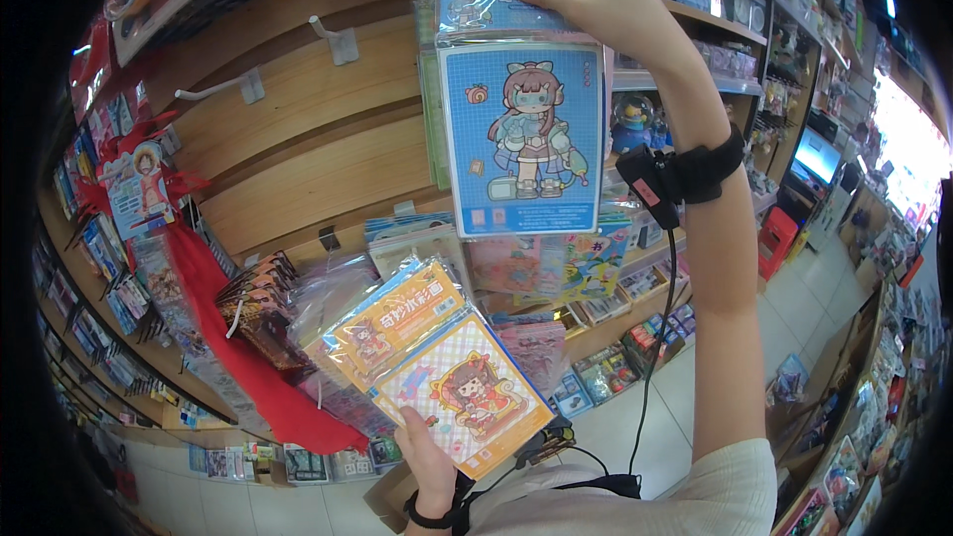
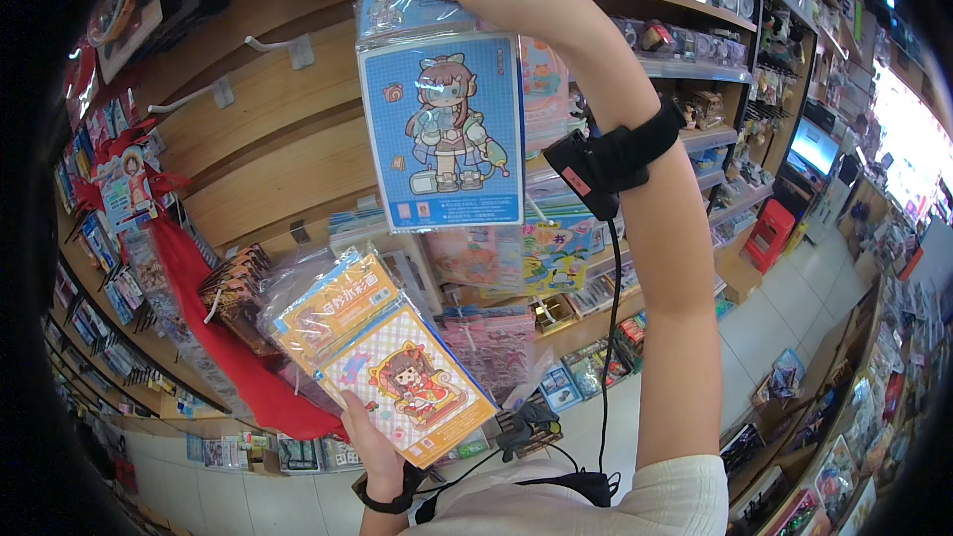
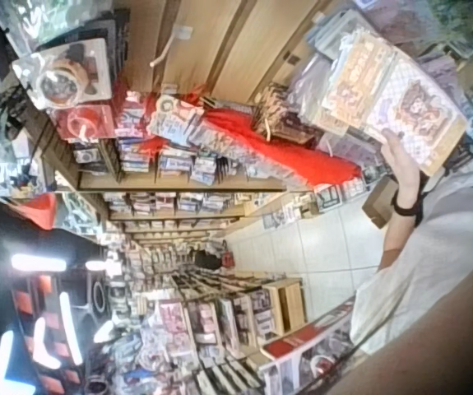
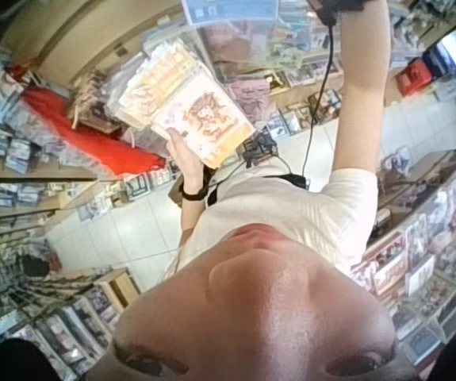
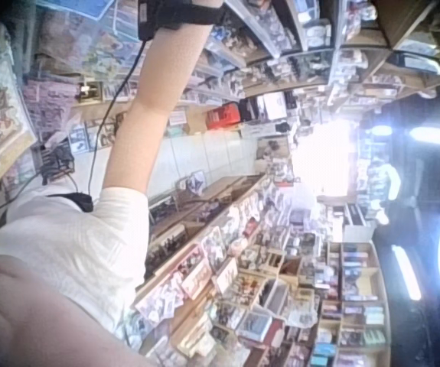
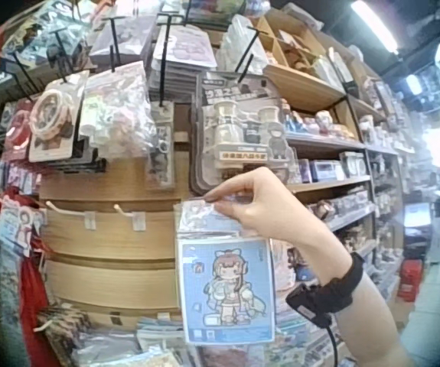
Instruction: The person takes several packaged stationery items out of a cardboard box on the floor and hangs them individually onto metal display hooks on a wooden wall panel.
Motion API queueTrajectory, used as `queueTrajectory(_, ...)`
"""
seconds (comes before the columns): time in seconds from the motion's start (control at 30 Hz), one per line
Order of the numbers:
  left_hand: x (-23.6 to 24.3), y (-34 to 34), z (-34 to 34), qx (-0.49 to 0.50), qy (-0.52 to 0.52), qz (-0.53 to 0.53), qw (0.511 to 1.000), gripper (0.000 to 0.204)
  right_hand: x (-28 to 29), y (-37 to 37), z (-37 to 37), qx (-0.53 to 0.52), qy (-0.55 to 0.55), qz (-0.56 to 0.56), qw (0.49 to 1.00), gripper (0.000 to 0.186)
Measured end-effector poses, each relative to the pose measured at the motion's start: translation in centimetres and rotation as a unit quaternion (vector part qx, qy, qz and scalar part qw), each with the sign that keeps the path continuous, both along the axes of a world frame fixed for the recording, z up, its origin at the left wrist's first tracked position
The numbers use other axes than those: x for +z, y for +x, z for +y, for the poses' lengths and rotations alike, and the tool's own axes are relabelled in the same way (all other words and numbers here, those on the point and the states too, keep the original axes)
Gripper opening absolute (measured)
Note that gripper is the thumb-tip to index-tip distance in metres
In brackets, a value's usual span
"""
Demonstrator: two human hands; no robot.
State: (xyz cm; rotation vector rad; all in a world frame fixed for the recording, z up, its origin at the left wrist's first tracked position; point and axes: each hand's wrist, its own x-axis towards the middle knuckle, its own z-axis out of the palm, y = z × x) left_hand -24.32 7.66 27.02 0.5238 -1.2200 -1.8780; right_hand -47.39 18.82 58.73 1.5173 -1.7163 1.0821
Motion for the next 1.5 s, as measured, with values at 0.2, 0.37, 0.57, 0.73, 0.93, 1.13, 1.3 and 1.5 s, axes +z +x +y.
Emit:
queueTrajectory(0.2, 0.2, -0.3, 0.3, 0.025, -0.018, 0.004, 1.000, 0.041, 0.9, -1.5, 0.1, 0.059, 0.058, -0.103, 0.991, 0.020)
queueTrajectory(0.37, 0.8, 0.1, 0.2, 0.005, -0.030, 0.010, 0.999, 0.042, 0.8, -2.1, 0.0, 0.145, 0.051, -0.214, 0.965, 0.020)
queueTrajectory(0.57, 2.1, -0.1, 0.5, -0.005, -0.009, 0.047, 0.999, 0.040, 1.0, -1.2, -1.0, 0.078, 0.018, -0.224, 0.971, 0.020)
queueTrajectory(0.73, 7.3, -0.4, 0.4, 0.008, 0.052, 0.163, 0.985, 0.045, 0.1, -1.5, -0.3, 0.091, 0.023, -0.129, 0.987, 0.021)
queueTrajectory(0.93, 13.6, -5.6, -1.3, -0.060, -0.031, 0.244, 0.967, 0.047, -0.4, -1.7, 0.7, 0.084, 0.053, -0.048, 0.994, 0.027)
queueTrajectory(1.13, 18.6, -10.9, -1.6, -0.046, -0.157, 0.239, 0.957, 0.046, -1.0, -4.2, -0.3, 0.112, 0.022, -0.054, 0.992, 0.024)
queueTrajectory(1.3, 20.3, -12.6, -1.3, -0.004, -0.191, 0.260, 0.947, 0.050, -1.0, -4.2, -0.5, 0.169, 0.011, -0.204, 0.964, 0.028)
queueTrajectory(1.5, 21.1, -11.8, -1.3, 0.005, -0.262, 0.210, 0.942, 0.052, -0.7, -4.7, -0.7, 0.280, 0.051, -0.363, 0.887, 0.031)
